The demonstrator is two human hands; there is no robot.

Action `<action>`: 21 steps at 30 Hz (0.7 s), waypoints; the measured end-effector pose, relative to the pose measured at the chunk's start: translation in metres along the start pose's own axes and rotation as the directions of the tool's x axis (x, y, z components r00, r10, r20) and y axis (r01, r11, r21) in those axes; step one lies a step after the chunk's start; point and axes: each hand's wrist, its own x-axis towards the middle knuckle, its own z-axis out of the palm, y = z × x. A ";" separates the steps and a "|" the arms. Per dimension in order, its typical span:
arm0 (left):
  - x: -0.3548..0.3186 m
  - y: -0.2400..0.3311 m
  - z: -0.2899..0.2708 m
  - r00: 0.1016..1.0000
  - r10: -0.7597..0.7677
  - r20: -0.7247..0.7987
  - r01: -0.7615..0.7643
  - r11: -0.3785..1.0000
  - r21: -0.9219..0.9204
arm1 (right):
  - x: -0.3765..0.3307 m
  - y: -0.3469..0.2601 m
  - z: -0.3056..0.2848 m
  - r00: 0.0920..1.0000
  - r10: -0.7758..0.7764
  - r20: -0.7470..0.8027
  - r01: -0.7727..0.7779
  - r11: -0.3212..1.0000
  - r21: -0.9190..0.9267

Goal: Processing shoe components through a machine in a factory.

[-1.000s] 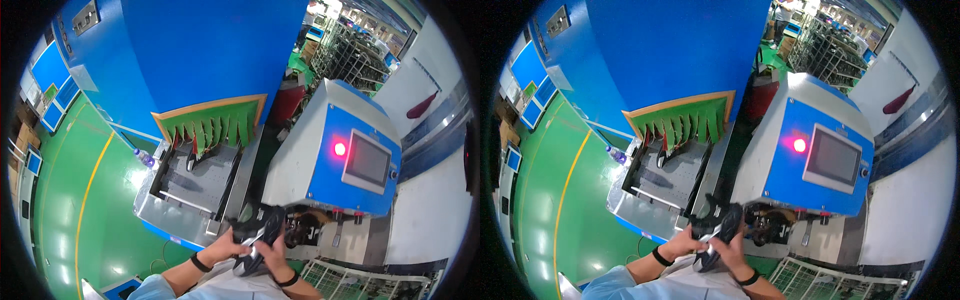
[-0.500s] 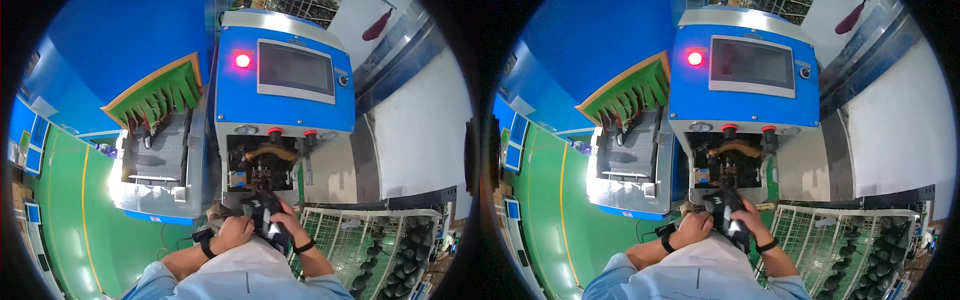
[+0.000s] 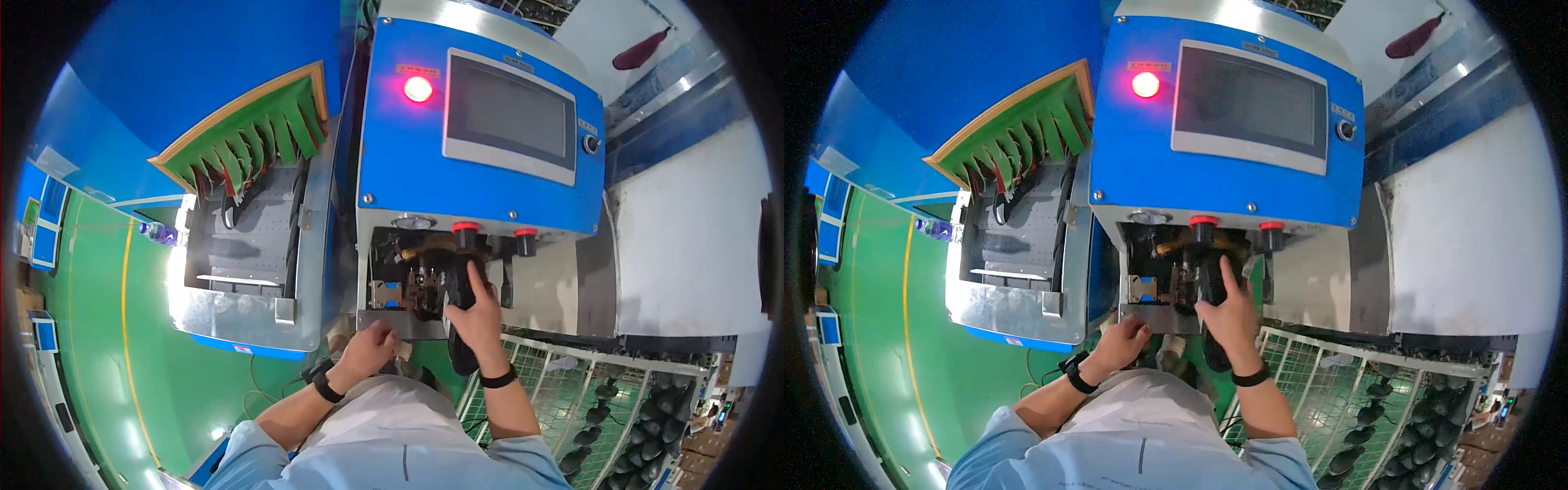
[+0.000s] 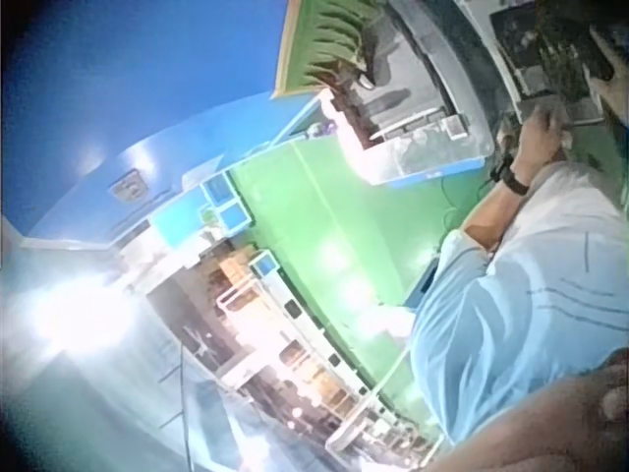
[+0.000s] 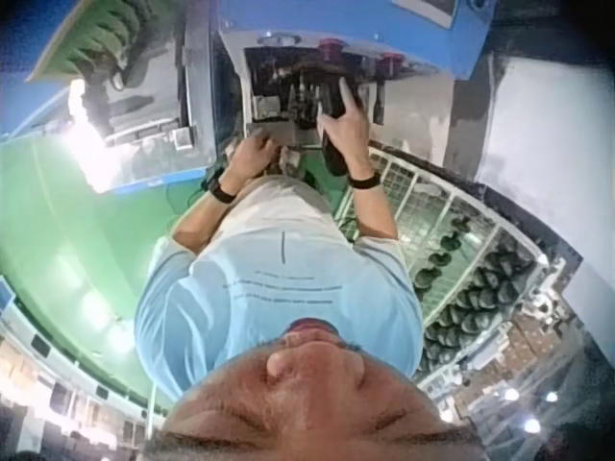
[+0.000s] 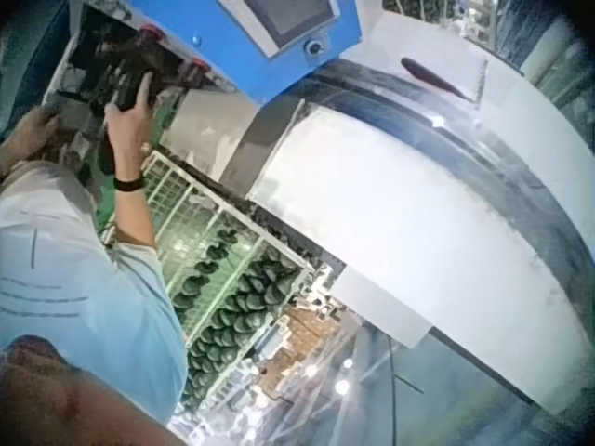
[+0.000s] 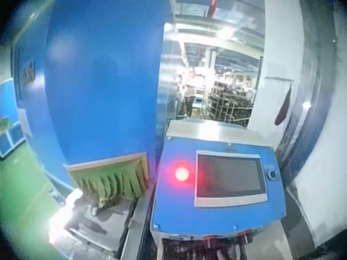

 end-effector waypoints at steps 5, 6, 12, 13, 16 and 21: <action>-0.002 -0.024 -0.029 0.987 -0.009 0.163 -0.023 0.981 0.192 | 0.006 -0.040 0.020 0.992 0.034 0.119 0.004 0.955 -0.298; -0.005 -0.036 -0.035 0.990 -0.009 0.142 -0.019 0.981 0.191 | 0.009 -0.048 0.026 0.980 0.107 0.165 -0.046 0.941 -0.337; 0.005 -0.047 -0.054 0.998 -0.009 0.063 -0.001 0.987 0.158 | 0.035 -0.053 0.025 0.990 0.003 0.144 0.065 0.883 -0.465; 0.011 -0.050 -0.055 0.997 0.036 0.071 -0.044 0.992 0.121 | 0.033 -0.047 0.028 0.992 -0.007 0.128 0.069 0.868 -0.491; 0.016 -0.047 -0.061 0.999 0.020 0.046 -0.028 0.982 0.188 | 0.027 -0.055 0.029 0.985 0.065 0.160 0.027 0.859 -0.511; 0.023 -0.029 -0.054 0.983 0.052 0.177 -0.090 0.973 0.214 | 0.013 -0.031 0.040 0.996 -0.044 0.078 0.076 0.875 -0.478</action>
